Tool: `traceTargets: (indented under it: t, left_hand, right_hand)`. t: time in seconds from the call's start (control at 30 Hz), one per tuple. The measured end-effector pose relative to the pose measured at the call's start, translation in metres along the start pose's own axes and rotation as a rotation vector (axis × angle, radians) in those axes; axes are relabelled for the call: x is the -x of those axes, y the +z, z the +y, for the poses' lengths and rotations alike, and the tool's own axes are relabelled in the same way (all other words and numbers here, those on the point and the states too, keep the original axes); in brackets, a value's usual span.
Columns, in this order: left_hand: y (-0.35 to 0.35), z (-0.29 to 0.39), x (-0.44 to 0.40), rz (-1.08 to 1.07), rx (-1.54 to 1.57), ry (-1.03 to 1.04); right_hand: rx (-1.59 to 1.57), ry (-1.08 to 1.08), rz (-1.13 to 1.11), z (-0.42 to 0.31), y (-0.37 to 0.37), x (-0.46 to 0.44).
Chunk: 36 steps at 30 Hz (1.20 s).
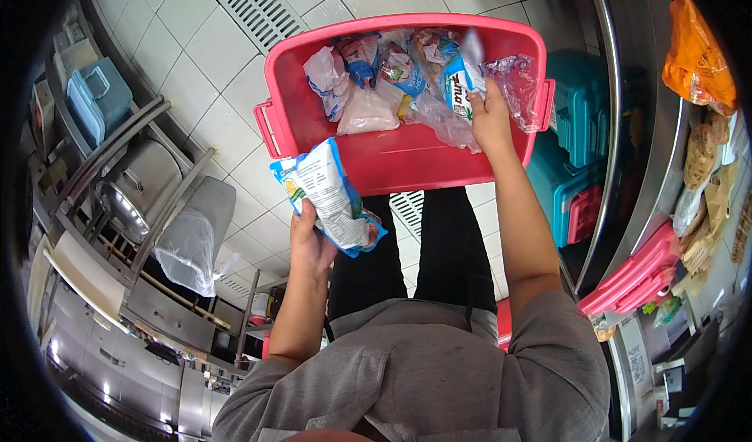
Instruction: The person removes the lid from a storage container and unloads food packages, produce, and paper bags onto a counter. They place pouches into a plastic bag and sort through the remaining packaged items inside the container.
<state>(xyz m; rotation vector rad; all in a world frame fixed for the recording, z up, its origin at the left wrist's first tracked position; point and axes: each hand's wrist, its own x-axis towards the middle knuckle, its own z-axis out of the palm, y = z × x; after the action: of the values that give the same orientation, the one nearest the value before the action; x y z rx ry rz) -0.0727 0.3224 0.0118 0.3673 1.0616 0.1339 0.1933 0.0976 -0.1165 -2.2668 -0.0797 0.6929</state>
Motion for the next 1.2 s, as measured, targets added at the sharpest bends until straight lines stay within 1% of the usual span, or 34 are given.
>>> traceTargets:
  t: [0.03, 0.1, 0.17, 0.2, 0.23, 0.27, 0.3, 0.33, 0.37, 0.4, 0.5, 0.57, 0.6, 0.63, 0.67, 0.7, 0.77, 0.8, 0.83, 0.87, 0.9, 0.93, 0.97, 1.03, 1.07, 1.1, 1.13, 1.17, 1.2]
  left_hand:
    - [-0.006, -0.002, 0.001, 0.006, -0.003, -0.001]
    - [-0.024, -0.006, 0.000, -0.045, 0.105, -0.109]
    - [-0.031, -0.010, -0.001, -0.052, 0.100, -0.150]
    - [-0.031, -0.014, -0.002, 0.020, 0.080, -0.148]
    - [-0.022, -0.013, -0.005, 0.089, 0.061, -0.142]
    - [-0.013, -0.012, -0.005, 0.032, -0.002, -0.088]
    - [0.004, -0.008, -0.005, 0.037, 0.000, -0.091]
    - [0.019, -0.005, -0.006, 0.018, -0.005, -0.060]
    - [0.027, -0.003, -0.009, -0.005, -0.012, -0.027]
    - [0.026, -0.005, -0.013, -0.072, 0.048, -0.030]
    - [0.029, -0.008, -0.020, -0.061, 0.098, 0.008]
    - [0.027, -0.006, -0.024, -0.071, 0.120, -0.017]
    - [0.030, -0.003, -0.025, -0.069, 0.111, 0.011]
    - [0.034, -0.001, -0.028, -0.074, 0.099, 0.037]
    - [0.035, -0.004, -0.038, 0.026, 0.076, 0.066]
    - [0.043, -0.001, -0.044, 0.009, 0.048, 0.090]
    - [0.051, -0.002, -0.064, 0.083, -0.093, 0.141]
    - [0.045, -0.008, -0.080, 0.089, -0.172, 0.156]
    - [0.048, -0.011, -0.093, 0.095, -0.254, 0.173]
    - [0.052, -0.016, -0.101, 0.154, -0.457, 0.227]
    - [0.042, -0.020, -0.114, 0.062, -0.653, 0.145]
    - [0.050, -0.033, -0.116, 0.147, -0.999, 0.395]
    - [0.060, -0.052, -0.116, 0.235, -1.341, 0.651]
    - [0.087, -0.070, -0.098, -0.141, -1.332, 0.519]
    - [0.099, -0.080, -0.088, -0.302, -1.217, 0.501]
    - [0.110, -0.091, -0.078, -0.458, -1.097, 0.482]
    - [0.121, -0.105, -0.066, -0.439, -1.101, 0.542]
    - [0.123, -0.121, -0.066, -0.441, -1.102, 0.546]
    - [0.116, -0.140, -0.070, -0.537, -1.043, 0.281]
  right_hand:
    - [-0.249, 0.045, -0.059, 0.000, 0.000, 0.001]
    - [-0.284, 0.038, -0.099, -0.002, 0.008, 0.009]
    - [0.028, -0.073, -0.020, -0.010, 0.023, 0.019]
    - [0.088, -0.154, 0.005, -0.002, 0.032, 0.018]
    - [0.088, -0.156, 0.005, 0.001, 0.038, 0.011]
    - [-0.019, -0.105, -0.084, 0.005, 0.043, 0.005]
    - [-0.125, -0.049, -0.176, 0.007, 0.045, 0.002]
    - [-0.162, 0.030, -0.262, 0.003, 0.042, -0.001]
    - [-0.163, 0.030, -0.260, 0.001, 0.040, 0.003]
    - [0.301, -0.093, -0.196, 0.001, 0.037, 0.010]
    - [0.996, -0.018, -0.435, 0.008, 0.011, 0.026]
    - [0.787, 0.011, -0.604, 0.013, -0.012, 0.028]
    - [0.788, 0.015, -0.616, 0.004, -0.023, 0.038]
    - [0.552, 0.119, -0.576, -0.012, -0.039, 0.049]
    - [0.318, 0.210, -0.521, -0.024, -0.053, 0.055]
    - [0.322, 0.210, -0.516, -0.029, -0.064, 0.064]
    - [0.205, -0.053, -0.344, -0.036, -0.088, 0.081]
    - [0.235, -0.287, -0.319, -0.041, -0.098, 0.084]
    - [0.241, -0.292, -0.314, -0.043, -0.104, 0.091]
    - [0.033, -0.267, -0.267, -0.041, -0.108, 0.100]
    - [-0.176, -0.240, -0.222, -0.037, -0.110, 0.107]
    - [-0.254, -0.266, -0.232, -0.031, -0.109, 0.110]
    - [-0.251, -0.270, -0.232, -0.025, -0.110, 0.114]
    - [-0.875, 0.462, -0.188, -0.031, -0.109, 0.125]
    - [-1.034, 0.514, -0.176, -0.037, -0.108, 0.124]
    - [-1.033, 0.512, -0.175, -0.047, -0.109, 0.119]
    - [-1.120, 0.557, -0.140, -0.056, -0.109, 0.114]
    - [-1.208, 0.599, -0.106, -0.060, -0.112, 0.110]
    - [-1.210, 0.596, -0.106, -0.057, -0.116, 0.109]
